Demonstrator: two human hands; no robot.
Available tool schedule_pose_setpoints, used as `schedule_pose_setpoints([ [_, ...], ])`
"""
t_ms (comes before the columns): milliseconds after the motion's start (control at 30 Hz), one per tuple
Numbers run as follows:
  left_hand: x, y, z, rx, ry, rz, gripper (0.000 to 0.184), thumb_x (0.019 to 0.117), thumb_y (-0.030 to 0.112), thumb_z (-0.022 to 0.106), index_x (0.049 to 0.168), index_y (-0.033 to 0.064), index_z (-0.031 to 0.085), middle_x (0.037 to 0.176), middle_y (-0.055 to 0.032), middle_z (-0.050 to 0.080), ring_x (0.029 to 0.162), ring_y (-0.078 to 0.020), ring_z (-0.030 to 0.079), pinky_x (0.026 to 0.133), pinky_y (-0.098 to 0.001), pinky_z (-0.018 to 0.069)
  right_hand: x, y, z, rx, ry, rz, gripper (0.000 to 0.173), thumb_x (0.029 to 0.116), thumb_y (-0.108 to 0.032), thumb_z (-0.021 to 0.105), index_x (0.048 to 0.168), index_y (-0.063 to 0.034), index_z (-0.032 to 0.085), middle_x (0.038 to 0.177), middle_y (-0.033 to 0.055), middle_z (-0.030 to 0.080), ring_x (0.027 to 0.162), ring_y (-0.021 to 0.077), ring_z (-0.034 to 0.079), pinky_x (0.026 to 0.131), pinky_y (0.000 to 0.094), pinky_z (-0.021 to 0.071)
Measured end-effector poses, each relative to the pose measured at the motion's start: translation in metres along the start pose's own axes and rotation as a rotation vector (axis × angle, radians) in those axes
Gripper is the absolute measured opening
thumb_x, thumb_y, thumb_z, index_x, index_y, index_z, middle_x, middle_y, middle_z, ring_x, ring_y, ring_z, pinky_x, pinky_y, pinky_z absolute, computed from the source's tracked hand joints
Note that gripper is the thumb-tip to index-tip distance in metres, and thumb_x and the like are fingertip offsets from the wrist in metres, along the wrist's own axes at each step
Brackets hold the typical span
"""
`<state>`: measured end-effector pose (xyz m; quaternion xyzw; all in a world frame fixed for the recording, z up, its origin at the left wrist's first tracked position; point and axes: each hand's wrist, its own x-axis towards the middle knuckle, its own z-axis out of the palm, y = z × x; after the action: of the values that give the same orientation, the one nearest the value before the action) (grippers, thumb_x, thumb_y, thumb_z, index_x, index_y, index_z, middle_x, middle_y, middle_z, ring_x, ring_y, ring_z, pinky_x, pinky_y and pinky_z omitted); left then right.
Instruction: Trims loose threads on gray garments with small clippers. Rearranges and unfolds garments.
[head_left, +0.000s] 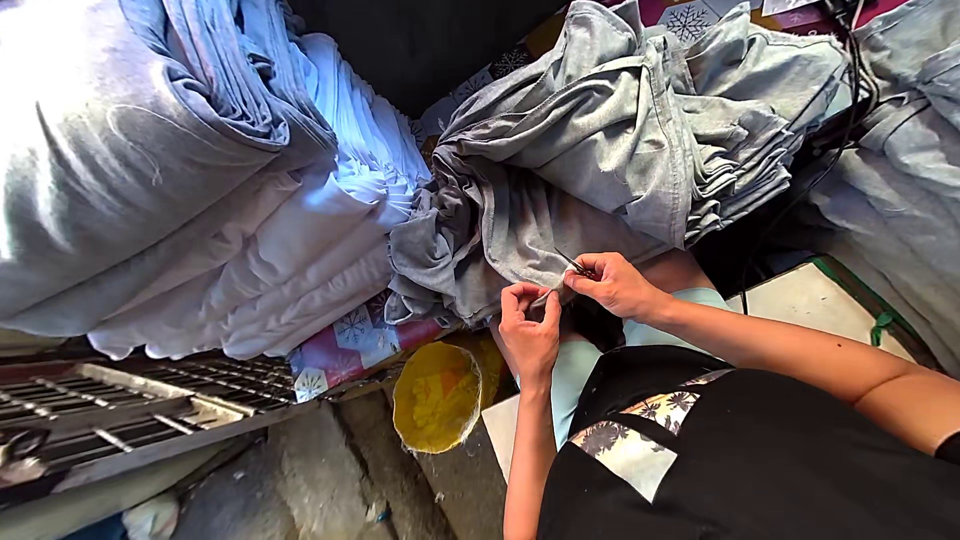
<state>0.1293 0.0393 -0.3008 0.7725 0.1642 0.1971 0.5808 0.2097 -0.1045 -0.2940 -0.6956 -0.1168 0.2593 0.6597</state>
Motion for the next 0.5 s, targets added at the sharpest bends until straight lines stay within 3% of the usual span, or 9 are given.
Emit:
schedule_pose_setpoints([
  [167,-0.004,-0.001,-0.001,-0.006,-0.002,-0.009,0.029,0.0863,-0.003,0.07,0.112,0.0033,0.057,0.087,0.0008,0.074,0.075,-0.0005,0.068,0.068,-0.0184,0.0562,-0.005,-0.005,-0.002,-0.18,0.035,0.007,0.013,0.0959,-0.015,0.073,0.088,-0.0051,0.073,0.067,0.0003,0.061,0.057,0.0044,0.052,0.056,0.024,0.0436],
  [300,-0.007,-0.002,0.004,0.022,0.03,0.036,0.027,0.0851,-0.002,0.074,0.109,0.0014,0.061,0.088,-0.0003,0.075,0.08,-0.0008,0.07,0.073,-0.0192,0.0579,-0.003,0.001,0.003,-0.272,0.052,-0.096,0.014,0.094,-0.013,0.072,0.083,-0.0056,0.068,0.065,-0.0005,0.057,0.056,0.0052,0.05,0.054,0.0252,0.0417],
  [500,-0.012,0.002,0.005,-0.047,0.126,0.03,0.031,0.0818,-0.006,0.072,0.107,0.0026,0.056,0.085,0.0,0.074,0.079,-0.0014,0.07,0.073,-0.0194,0.0581,-0.008,0.002,0.008,0.035,-0.003,-0.121,0.01,0.0891,0.0,0.067,0.081,-0.0053,0.066,0.064,-0.0032,0.056,0.055,0.0,0.05,0.052,0.0167,0.0415],
])
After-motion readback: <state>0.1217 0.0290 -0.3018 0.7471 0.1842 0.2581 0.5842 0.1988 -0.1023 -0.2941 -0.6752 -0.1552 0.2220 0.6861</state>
